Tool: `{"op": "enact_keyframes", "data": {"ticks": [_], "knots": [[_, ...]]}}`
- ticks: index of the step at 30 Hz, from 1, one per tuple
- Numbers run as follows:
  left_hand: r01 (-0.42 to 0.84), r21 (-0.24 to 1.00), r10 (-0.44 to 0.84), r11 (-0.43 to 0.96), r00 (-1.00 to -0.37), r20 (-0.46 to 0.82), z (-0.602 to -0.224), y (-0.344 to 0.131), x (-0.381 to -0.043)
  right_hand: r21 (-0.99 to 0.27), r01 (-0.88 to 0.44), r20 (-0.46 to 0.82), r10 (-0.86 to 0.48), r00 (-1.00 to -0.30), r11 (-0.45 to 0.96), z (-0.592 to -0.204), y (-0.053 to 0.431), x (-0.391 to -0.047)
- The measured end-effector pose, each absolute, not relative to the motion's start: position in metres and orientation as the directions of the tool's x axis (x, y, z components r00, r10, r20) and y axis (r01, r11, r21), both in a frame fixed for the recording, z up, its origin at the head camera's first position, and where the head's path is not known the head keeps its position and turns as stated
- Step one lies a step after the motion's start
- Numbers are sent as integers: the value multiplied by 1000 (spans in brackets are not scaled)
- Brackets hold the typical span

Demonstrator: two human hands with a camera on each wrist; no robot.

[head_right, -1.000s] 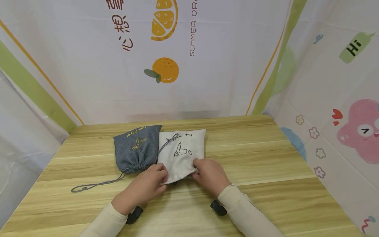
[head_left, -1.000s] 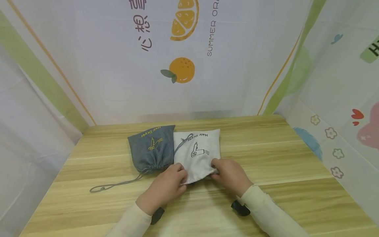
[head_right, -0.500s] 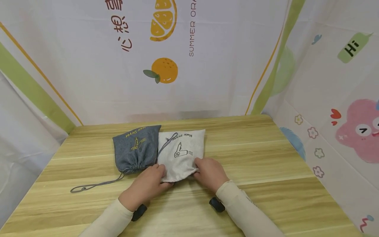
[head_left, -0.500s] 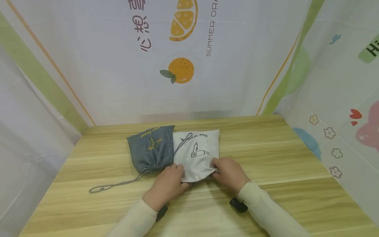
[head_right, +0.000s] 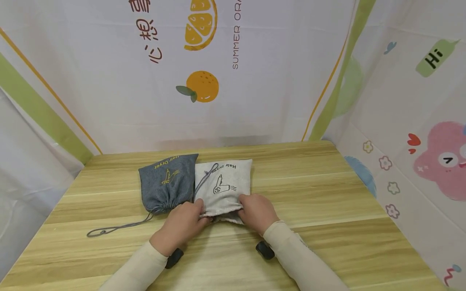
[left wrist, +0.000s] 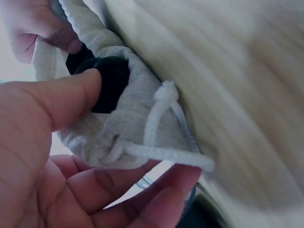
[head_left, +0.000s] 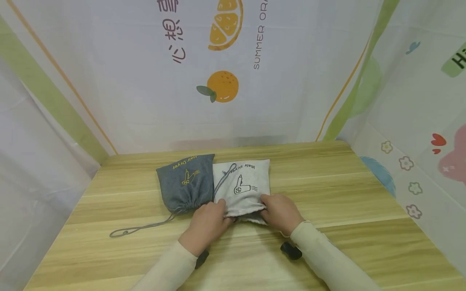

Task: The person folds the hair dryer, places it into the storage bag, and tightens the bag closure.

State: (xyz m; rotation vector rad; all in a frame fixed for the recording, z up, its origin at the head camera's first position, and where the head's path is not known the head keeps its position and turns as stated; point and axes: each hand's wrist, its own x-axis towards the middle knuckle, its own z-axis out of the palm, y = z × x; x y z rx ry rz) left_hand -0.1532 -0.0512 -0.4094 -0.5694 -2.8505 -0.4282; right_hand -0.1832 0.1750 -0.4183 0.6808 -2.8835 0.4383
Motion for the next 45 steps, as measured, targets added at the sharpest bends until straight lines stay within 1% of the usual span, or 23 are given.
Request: {"op": "enact_keyframes", "data": {"ticks": [6,10,14,19,23,29,35,38,45], "knots": [[370,224,315,902,-917,246,-407,-49,-155,-255,-444,190,-406,-894,859,-418,174,-184],[361,243,310,900,-924,226,-405,-49,-154,-265,-448,190,-409,-892,854,-420,176,-185],[381,309,336,871,-922,192,-404,-54,-152,-322,-457,160,-428,-890,830,-419,183,-184],[404,403,380,821,-914,142,-403,-67,-150,-437,-490,103,-500,-860,754,-415,201,-177],[432,427,424,794,-898,118,-398,-77,-145,-451,-520,58,-558,-828,725,-413,214,-170],[469,397,453,789,-881,140,-400,-84,-141,-433,-541,58,-576,-815,721,-411,220,-163],[466,374,438,802,-884,164,-403,-88,-141,-495,-518,54,-570,-820,698,-410,221,-162],[459,371,430,807,-888,162,-403,-89,-140,-509,-503,54,-557,-829,699,-409,221,-161],[469,373,446,801,-882,152,-399,-91,-139,-491,-484,94,-509,-856,724,-405,219,-162]]}}
